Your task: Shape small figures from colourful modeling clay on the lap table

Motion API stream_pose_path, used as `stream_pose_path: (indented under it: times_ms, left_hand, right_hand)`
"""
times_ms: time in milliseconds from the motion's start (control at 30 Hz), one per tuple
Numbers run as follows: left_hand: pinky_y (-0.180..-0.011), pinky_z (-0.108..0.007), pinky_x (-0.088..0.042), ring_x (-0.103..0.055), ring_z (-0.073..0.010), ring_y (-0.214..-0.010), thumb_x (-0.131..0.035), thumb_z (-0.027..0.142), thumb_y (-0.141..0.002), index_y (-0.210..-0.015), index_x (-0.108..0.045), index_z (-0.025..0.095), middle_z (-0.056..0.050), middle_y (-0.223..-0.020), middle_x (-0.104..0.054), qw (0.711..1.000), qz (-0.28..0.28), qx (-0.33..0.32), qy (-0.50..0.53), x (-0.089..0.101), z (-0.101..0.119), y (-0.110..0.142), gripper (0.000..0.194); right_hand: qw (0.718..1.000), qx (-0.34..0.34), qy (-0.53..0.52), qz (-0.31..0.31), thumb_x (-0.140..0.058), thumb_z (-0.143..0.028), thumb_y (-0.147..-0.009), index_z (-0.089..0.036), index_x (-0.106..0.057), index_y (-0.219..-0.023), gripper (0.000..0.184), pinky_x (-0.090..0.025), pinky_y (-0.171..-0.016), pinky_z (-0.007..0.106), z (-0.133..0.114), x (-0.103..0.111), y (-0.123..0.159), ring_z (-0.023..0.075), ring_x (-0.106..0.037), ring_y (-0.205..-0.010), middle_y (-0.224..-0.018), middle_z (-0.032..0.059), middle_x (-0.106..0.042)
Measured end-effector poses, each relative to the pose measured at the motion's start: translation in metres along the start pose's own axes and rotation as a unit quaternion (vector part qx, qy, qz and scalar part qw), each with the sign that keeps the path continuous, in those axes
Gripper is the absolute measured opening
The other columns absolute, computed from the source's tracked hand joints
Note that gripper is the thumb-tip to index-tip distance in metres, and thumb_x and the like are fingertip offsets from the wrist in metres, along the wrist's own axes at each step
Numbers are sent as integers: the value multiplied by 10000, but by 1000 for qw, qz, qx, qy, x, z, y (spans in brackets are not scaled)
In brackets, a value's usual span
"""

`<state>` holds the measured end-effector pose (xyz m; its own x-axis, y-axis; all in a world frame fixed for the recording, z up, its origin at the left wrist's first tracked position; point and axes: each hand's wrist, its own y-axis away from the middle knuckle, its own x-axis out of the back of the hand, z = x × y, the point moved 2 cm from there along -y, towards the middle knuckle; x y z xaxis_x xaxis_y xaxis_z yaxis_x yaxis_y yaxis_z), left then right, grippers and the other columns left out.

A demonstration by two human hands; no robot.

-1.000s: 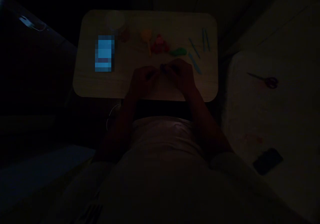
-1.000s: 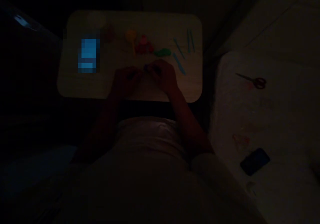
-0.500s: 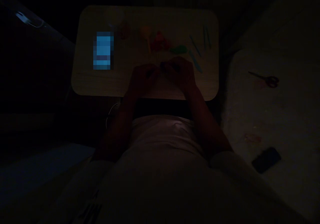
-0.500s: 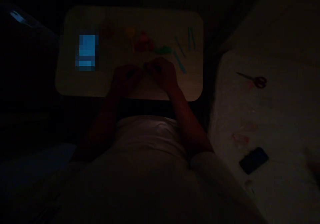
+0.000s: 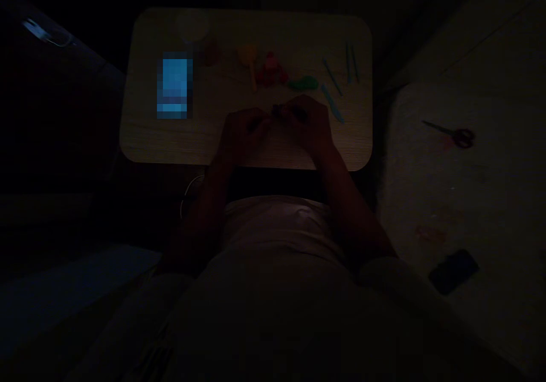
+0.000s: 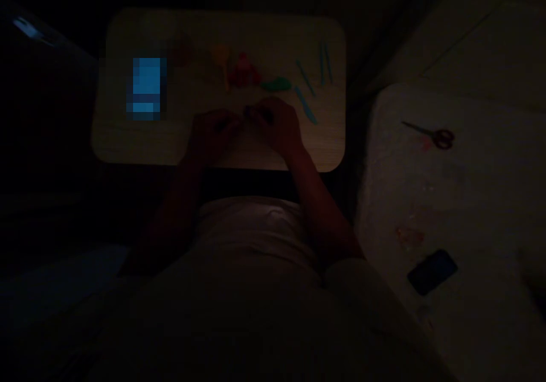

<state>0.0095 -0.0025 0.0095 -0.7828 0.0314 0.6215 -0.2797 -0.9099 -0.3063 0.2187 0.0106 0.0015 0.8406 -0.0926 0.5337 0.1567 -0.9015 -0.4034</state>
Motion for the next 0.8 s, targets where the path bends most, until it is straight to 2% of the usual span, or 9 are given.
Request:
stream_pose_path:
  times_ms: [200,333,600,800]
  left_hand:
    - [-916,-389,-598,-752,-256,-942,-619,566,-1037,-993,-770,231,-74,-989,-790,1000,0,-8,-4,1,2,-1,370]
    - [-909,-390,-602,-751,-259,-945,-618,558,-1036,-996,-773,238,-72,-996,-792,1000,1,-9,-3,1,2,-1,358]
    - [-880,-369,-594,-748,-243,-919,-625,500,-1036,-983,-778,228,-62,-981,-793,1000,11,-24,0,1,3,-1,316]
    - [-911,-386,-597,-752,-254,-944,-585,605,-1040,-989,-770,222,-75,-1002,-796,1000,1,-19,-1,1,3,-2,429]
  right_hand:
    - [1000,11,0,4,-601,-615,-1053,-274,-710,-940,375,-580,-891,458,0,0,0,289,-696,-932,-990,68,-753]
    - [1000,-9,11,-5,-656,-556,-1042,-274,-724,-968,299,-596,-909,465,3,-1,0,312,-713,-971,-1025,72,-756]
    - [999,-10,29,-14,-632,-555,-1051,-294,-720,-963,289,-603,-936,493,1,-1,0,333,-713,-1004,-1042,71,-758]
    - [1000,-5,16,-26,-601,-557,-1057,-281,-706,-979,305,-582,-936,478,-4,0,0,310,-702,-996,-1031,75,-757]
